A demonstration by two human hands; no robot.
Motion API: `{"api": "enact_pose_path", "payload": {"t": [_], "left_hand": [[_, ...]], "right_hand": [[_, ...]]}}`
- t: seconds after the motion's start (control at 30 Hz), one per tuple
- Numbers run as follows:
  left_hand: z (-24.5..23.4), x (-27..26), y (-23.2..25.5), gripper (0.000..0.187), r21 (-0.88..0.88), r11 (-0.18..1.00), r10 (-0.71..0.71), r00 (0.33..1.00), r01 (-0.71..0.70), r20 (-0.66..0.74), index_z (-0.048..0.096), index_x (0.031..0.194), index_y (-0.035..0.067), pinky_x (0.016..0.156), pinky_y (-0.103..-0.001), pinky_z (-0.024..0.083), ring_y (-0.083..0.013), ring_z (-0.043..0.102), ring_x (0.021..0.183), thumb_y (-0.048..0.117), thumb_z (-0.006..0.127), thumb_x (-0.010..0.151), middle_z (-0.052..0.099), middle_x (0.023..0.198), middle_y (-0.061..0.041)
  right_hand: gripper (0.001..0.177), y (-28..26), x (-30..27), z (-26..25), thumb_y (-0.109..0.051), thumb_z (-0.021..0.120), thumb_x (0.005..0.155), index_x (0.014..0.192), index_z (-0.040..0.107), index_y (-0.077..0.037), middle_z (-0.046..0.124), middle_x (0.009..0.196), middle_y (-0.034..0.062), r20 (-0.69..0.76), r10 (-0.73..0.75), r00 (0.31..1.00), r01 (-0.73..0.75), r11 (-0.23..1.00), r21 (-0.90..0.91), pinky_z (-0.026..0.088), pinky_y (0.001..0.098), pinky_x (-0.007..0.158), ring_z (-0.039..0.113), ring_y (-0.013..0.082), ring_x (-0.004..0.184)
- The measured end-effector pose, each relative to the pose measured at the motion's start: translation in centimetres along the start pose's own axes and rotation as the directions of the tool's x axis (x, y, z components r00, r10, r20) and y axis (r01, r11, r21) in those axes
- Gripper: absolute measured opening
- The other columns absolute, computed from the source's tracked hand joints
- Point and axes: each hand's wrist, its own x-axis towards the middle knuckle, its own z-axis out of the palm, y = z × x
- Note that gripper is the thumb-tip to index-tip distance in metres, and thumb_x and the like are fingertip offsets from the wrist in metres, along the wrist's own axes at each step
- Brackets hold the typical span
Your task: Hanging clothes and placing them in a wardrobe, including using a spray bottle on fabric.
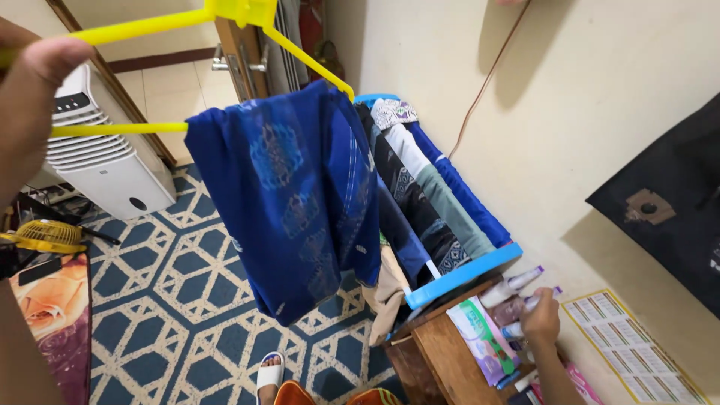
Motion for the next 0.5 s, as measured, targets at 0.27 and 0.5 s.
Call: {"api": "enact_pose_path", "payload": {"t": [0.27, 0.5], "left_hand": [[-1.0, -4.4, 21.4, 0.028, 0.355, 0.929, 0.174, 0.969, -0.102, -0.178, 0.069, 0.104, -0.001, 0.068, -0.025, 0.050, -0.0125, 0.065, 0.076, 0.025, 0.072, 0.114, 0.068, 0.087, -0.008], [-3.1, -2.6, 24.4, 0.033, 0.561, 0.821, 0.253, 0.948, -0.105, -0.194, 0.075, 0.095, -0.005, 0.059, -0.032, 0.045, -0.0215, 0.060, 0.063, 0.026, 0.080, 0.103, 0.066, 0.072, -0.016]], "right_hand": [[0.075, 0.5, 0.8, -0.5, -0.028, 0.083, 0.076, 0.144, 0.050, -0.023, 0.067, 0.114, 0.0219, 0.098, -0.010, 0.995, 0.036, 0.963, -0.267, 0.047, 0.0566, 0.098, 0.061, 0.0471, 0.114], [0.110, 6.7, 4.8, -1.5, -0.038, 0.093, 0.052, 0.149, 0.045, -0.022, 0.075, 0.104, 0.0135, 0.212, 0.012, 0.977, 0.046, 0.962, -0.269, 0.047, 0.0529, 0.104, 0.065, 0.0376, 0.113]]}}
